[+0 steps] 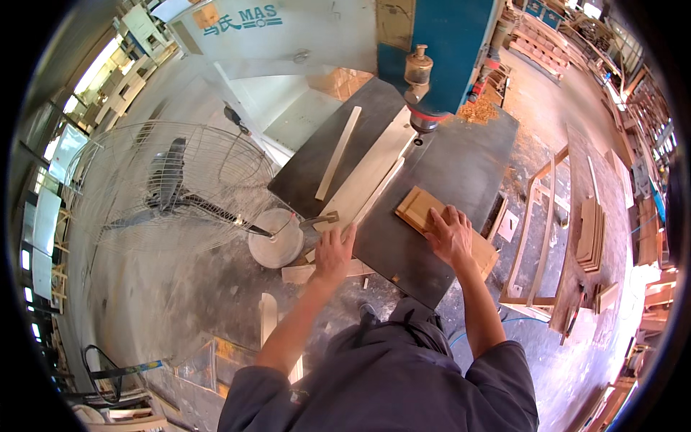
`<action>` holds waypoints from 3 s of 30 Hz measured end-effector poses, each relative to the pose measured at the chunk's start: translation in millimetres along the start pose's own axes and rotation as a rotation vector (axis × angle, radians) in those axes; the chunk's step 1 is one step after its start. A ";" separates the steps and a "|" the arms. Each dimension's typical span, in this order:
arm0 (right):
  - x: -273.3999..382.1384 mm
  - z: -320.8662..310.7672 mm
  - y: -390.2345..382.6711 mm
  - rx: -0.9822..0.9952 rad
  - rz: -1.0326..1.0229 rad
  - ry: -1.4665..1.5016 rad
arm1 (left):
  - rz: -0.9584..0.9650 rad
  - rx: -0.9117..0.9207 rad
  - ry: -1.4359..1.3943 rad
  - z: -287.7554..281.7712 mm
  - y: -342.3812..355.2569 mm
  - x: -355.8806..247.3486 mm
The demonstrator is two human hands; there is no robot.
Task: The person uses a stationary spindle moulder to shape the edges of multiple small wooden planks. They repeatedly pick up planks from a stack, feed them through the machine, and place the finished pieces back onto the stack.
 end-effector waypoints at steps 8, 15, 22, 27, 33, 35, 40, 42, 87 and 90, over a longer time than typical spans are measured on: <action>-3.3 -13.7 -27.7 -0.039 0.008 0.002 | -0.280 -0.087 -0.364 -46.2 -34.9 22.7; -28.1 -19.8 -46.8 0.031 0.100 -0.015 | -0.325 -0.225 -0.346 -72.8 34.2 118.3; -21.5 -49.0 -83.6 -0.096 0.045 0.059 | -0.387 -0.003 -0.209 44.7 107.1 215.4; -7.3 -87.5 -114.0 -0.168 0.005 0.096 | -0.346 0.000 -0.330 64.1 120.0 237.2; 2.2 -131.2 -140.5 -0.257 -0.075 0.043 | -0.412 -0.167 -0.641 -2.3 104.6 135.9; 6.5 -140.8 -145.1 -0.261 -0.110 0.038 | -0.463 0.042 -1.111 -13.2 72.0 46.2; -3.1 -161.9 -154.9 -0.255 -0.185 0.173 | -0.599 0.355 -1.718 -18.0 7.1 -150.7; -24.7 -162.4 -167.6 -0.250 -0.162 0.210 | -0.665 0.369 -1.755 17.1 -2.8 -157.8; -495.6 -127.6 -405.5 -1.217 1.311 1.403 | -0.328 1.430 -1.584 195.9 80.6 -642.9; -595.1 -155.4 -469.5 -1.267 1.515 1.143 | -0.298 1.292 -1.466 230.0 90.9 -611.3</action>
Point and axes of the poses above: each hand's wrist, its own y-axis towards the middle knuckle, its own z-axis out of the palm, x = y × z, the point moved 7 cm from there along y, towards the middle knuckle, and after that the axes turned 6 degrees about -y, right-handed, at the moved point
